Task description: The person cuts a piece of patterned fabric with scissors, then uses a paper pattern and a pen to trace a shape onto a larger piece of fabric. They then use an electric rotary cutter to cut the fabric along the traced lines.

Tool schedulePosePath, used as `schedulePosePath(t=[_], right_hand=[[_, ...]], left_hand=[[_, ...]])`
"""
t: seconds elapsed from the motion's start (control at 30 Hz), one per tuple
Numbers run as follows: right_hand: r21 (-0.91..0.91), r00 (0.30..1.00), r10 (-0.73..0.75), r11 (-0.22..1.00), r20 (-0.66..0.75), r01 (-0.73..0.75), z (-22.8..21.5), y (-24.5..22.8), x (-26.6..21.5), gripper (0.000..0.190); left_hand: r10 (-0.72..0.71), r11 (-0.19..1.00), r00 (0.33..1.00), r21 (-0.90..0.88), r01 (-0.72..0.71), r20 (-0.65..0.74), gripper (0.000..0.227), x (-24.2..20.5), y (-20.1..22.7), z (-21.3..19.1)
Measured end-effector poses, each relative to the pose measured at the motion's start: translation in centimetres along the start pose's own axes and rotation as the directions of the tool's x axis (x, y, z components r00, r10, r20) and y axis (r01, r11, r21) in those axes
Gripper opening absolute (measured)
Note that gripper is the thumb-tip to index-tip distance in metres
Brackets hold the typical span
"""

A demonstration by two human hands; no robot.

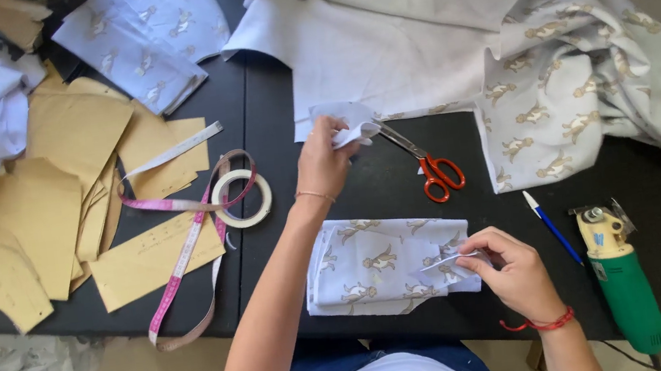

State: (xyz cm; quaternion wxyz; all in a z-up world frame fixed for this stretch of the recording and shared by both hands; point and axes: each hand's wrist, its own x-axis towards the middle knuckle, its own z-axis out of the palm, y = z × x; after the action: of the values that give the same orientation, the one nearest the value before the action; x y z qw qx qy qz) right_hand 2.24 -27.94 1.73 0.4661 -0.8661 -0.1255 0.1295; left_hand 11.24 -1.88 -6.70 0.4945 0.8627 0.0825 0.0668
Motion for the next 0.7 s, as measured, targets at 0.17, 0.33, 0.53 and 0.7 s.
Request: schedulePosePath(t=[0.17,0.33,0.53,0.7], right_hand=[[0.244,0.998,-0.013,0.97,0.059,-0.002,4.4,-1.9,0.3,0.014],[0.162,0.996,0.025,0.986,0.09,-0.039,9.2,-3.7,1.5,0.022],[-0.018,0.996,0.037,0.999,0.076,-0.035,14.8,-10.3,3.0,0.018],[-0.04,0.979,0.047,0.998,-0.2,-0.056,13.6,-9.4,4.2,0.015]], left_hand=[[-0.159,0.896,0.958,-0.442,0.04,-0.237,0.024,-10.9,-0.7,-7.6],[-0.385,0.895,0.238,-0.298,0.332,-0.892,0.017,-24.4,-12.1,-17.6],[-0.393,0.746,-0.048,-0.349,0.567,-0.918,0.026,-32.2,-23.5,-33.7],[-0.225,0.703,0.379,0.12,0.701,-0.898,0.078,-27.4,-25.5,-34.9]])
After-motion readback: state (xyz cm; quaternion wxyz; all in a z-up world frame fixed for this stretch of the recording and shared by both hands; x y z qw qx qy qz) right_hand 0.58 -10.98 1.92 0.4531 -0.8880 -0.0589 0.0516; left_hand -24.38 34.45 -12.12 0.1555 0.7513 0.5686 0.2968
